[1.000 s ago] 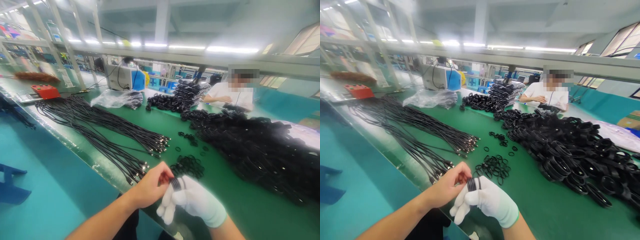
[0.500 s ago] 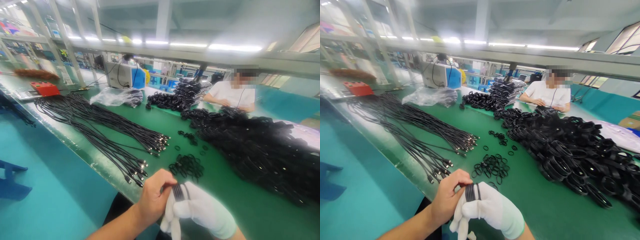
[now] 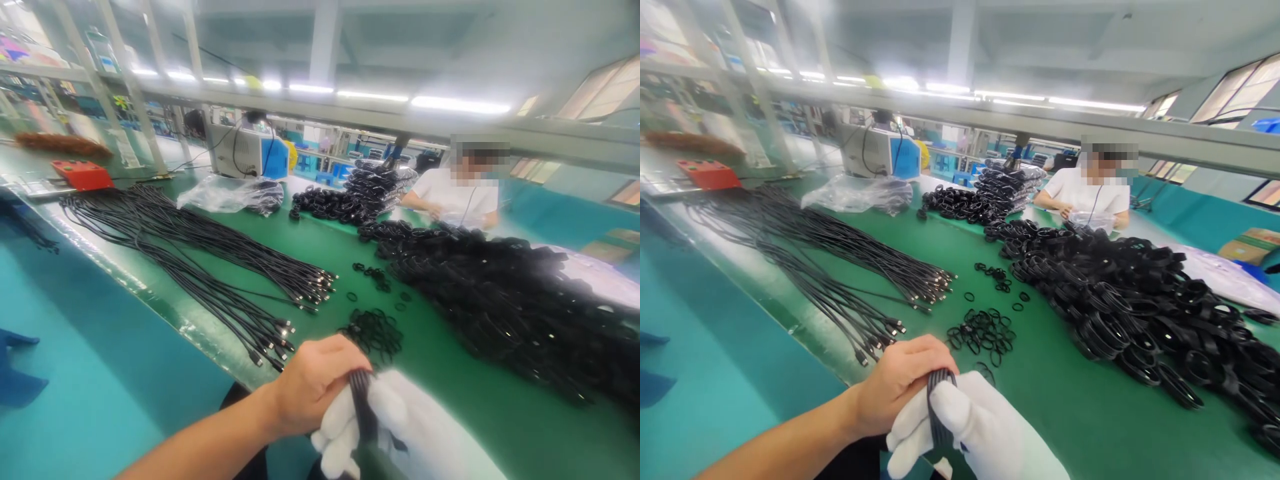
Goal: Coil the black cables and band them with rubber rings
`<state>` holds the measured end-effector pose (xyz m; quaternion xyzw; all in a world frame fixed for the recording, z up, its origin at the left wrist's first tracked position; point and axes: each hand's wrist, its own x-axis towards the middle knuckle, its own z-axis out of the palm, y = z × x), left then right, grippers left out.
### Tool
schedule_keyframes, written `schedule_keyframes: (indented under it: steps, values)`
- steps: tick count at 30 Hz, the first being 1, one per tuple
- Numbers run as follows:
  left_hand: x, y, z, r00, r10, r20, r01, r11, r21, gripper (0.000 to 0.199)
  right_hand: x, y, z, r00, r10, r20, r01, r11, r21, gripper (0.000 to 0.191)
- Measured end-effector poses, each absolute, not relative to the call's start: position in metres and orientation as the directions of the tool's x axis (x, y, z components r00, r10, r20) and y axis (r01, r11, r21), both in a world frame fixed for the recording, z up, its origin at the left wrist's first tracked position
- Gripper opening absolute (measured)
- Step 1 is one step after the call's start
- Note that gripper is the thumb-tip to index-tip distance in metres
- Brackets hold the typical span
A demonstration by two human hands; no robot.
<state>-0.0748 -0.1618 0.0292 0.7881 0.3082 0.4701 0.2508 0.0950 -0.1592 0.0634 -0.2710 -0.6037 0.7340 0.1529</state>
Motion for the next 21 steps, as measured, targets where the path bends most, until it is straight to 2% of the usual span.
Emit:
schedule_keyframes:
  steps: [2,6,10,13,16,21]
  values:
    - [-0.076,-0.163,0.033,0.361,0.727,0.584,0.231,-0.677,0.699,0.022,0.103,-0.162,0.075,-0.732,0.641,-0.228,0.134,-0.193,-0.972,0.060]
    - [-0.079,-0.160,0.034,0.321,0.778,0.540,0.289,-0.624,0.726,0.023,0.122,-0.159,0.081,-0.618,0.760,-0.200,0.136,-0.147,-0.980,0.051]
    - [-0.081,-0.156,0.033,0.348,0.807,0.477,0.359,-0.585,0.727,0.029,0.122,-0.151,0.063,-0.530,0.838,-0.128,0.178,-0.038,-0.983,0.069]
    - [-0.081,-0.155,0.034,0.340,0.819,0.461,0.372,-0.568,0.734,0.029,0.110,-0.143,0.053,-0.593,0.799,-0.102,0.177,0.006,-0.984,0.074]
    - [-0.082,-0.153,0.035,0.342,0.833,0.435,0.383,-0.546,0.745,0.027,0.100,-0.133,0.052,-0.699,0.707,-0.106,0.116,-0.034,-0.993,0.072]
    - [-0.079,-0.150,0.036,0.329,0.857,0.397,0.449,-0.511,0.733,0.028,0.089,-0.124,0.043,-0.743,0.661,-0.107,-0.008,-0.168,-0.986,0.058]
